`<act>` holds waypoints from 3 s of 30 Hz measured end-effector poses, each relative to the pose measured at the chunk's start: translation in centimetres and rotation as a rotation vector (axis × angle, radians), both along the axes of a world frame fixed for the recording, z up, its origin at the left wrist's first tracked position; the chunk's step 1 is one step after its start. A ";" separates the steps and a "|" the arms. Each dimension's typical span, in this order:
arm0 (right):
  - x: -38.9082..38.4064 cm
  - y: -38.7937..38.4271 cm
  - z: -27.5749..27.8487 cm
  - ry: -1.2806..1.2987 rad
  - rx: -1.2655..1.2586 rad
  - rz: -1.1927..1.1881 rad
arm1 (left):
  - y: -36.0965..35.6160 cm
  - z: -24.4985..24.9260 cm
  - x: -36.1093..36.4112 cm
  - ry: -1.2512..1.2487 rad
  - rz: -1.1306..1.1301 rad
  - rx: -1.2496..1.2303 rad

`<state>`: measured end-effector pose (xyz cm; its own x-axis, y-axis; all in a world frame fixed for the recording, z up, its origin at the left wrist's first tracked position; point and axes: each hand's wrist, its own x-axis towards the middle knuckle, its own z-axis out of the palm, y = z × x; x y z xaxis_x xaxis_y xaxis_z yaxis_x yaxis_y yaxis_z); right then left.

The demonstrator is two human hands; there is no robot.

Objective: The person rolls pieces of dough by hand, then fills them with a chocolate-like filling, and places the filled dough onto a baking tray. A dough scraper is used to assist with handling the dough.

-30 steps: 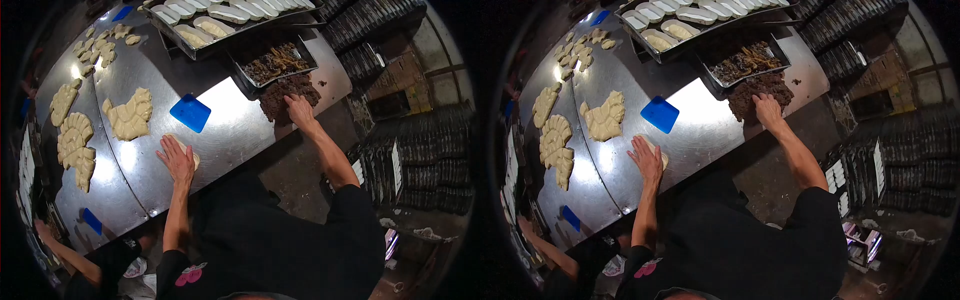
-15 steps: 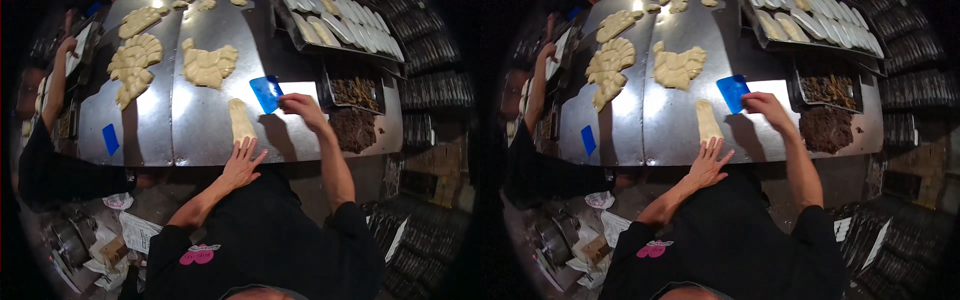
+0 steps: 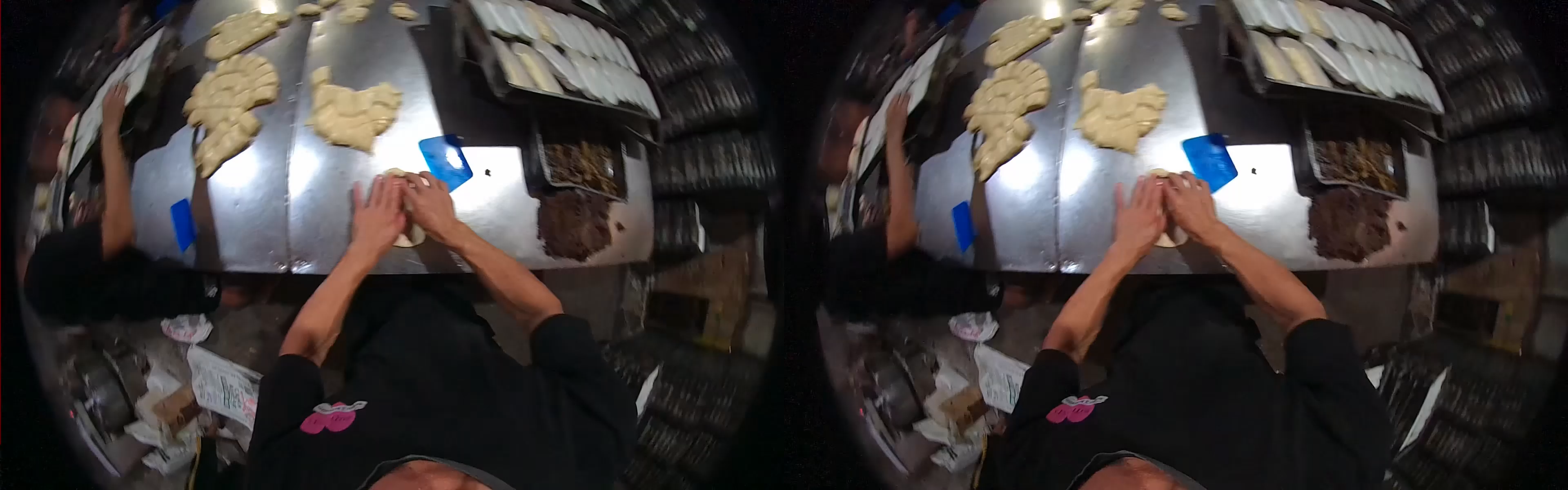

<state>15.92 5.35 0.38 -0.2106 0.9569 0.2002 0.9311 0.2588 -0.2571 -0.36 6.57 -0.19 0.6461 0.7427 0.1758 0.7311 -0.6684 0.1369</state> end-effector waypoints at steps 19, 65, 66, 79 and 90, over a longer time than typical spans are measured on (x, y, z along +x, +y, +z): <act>0.5 3.1 0.9 0.575 0.022 0.035 | -7.8 0.8 -1.1 0.040 -0.187 -0.175; 40.2 0.5 5.5 -0.282 -0.585 -0.089 | -6.0 -2.1 -1.5 -0.123 0.366 -0.033; 40.4 0.4 5.9 -0.229 -0.560 -0.079 | -6.1 -2.0 -1.5 -0.126 0.370 -0.034; 40.0 0.5 5.0 -0.021 -0.372 -0.325 | -5.9 -2.4 -2.0 -0.156 0.349 -0.033; 36.8 1.8 1.2 -0.313 -0.040 -0.392 | -6.1 -2.8 -2.8 -0.159 0.351 -0.121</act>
<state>52.68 7.14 1.59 0.1222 0.9816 0.1464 0.9903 -0.1304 0.0473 -3.15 0.45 -2.97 0.3210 0.9351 0.1505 0.8757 -0.3535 0.3288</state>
